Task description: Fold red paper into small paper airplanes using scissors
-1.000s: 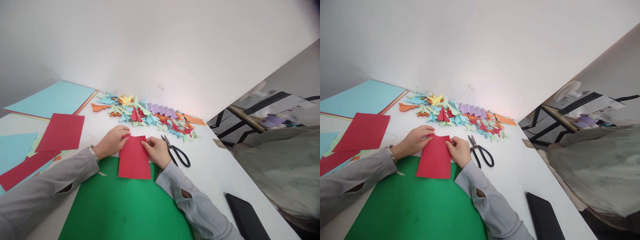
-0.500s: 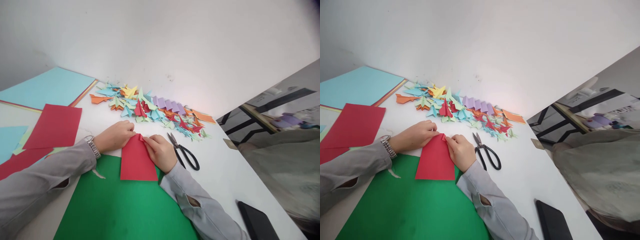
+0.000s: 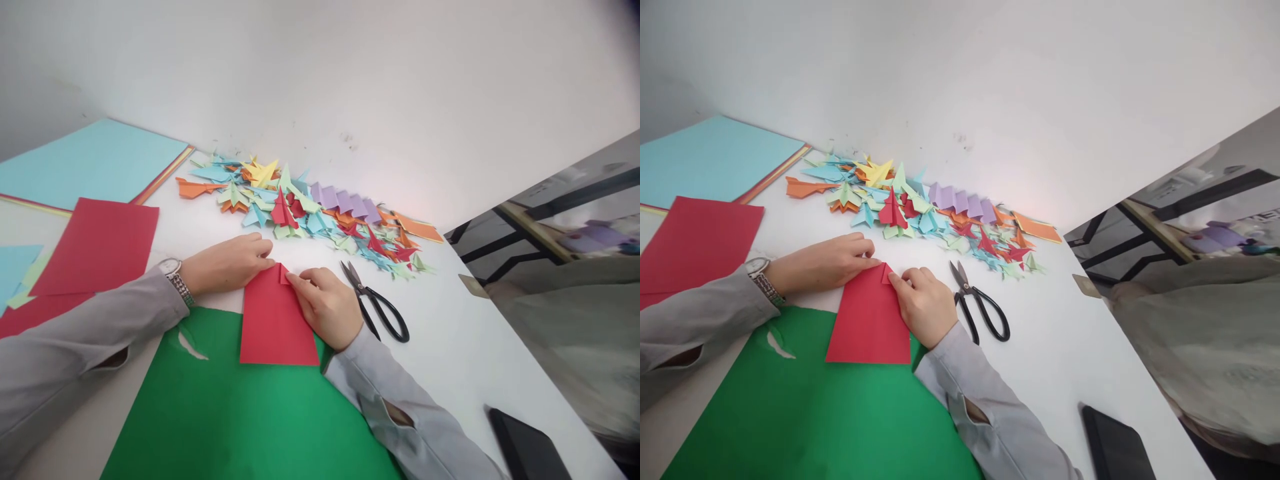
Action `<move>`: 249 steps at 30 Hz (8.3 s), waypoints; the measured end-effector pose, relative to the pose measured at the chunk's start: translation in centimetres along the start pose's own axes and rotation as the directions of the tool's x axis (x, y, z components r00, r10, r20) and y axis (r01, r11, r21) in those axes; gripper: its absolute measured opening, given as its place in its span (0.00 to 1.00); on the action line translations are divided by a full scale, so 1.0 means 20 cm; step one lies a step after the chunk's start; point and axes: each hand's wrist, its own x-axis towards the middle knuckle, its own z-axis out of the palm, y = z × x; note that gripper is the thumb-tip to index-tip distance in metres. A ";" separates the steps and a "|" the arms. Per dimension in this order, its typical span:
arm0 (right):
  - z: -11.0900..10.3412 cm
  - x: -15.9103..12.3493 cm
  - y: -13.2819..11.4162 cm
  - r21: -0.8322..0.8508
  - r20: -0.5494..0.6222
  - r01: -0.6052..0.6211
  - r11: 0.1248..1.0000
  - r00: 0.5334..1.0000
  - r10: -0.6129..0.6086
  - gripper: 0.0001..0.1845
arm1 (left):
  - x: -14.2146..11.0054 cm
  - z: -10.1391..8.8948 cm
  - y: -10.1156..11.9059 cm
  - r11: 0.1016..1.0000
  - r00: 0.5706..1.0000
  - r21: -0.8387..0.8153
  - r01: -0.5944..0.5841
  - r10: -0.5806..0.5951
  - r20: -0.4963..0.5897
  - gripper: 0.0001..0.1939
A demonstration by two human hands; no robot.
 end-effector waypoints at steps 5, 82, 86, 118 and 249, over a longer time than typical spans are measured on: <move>-0.01 0.01 0.01 0.008 -0.016 0.055 0.998 0.998 -0.055 0.15 | 0.00 0.00 0.00 0.999 0.999 0.046 -0.013 0.011 0.031 0.13; -0.01 0.03 0.02 0.024 0.037 0.285 0.958 0.957 -0.286 0.16 | -0.01 0.03 0.02 0.996 0.999 0.078 0.039 -0.039 -0.012 0.16; -0.01 0.03 0.02 0.023 0.038 0.279 0.960 0.959 -0.280 0.16 | 0.00 0.02 0.03 0.993 0.998 0.103 0.062 -0.063 0.003 0.16; -0.02 0.03 0.02 0.061 0.065 0.276 0.959 0.958 -0.280 0.16 | -0.01 0.03 0.01 0.996 0.996 -0.009 0.086 -0.086 -0.013 0.21; -0.10 -0.02 -0.14 -0.073 0.155 0.092 0.993 0.985 -0.079 0.18 | -0.03 -0.07 0.12 0.983 0.997 -0.185 0.006 0.008 0.074 0.18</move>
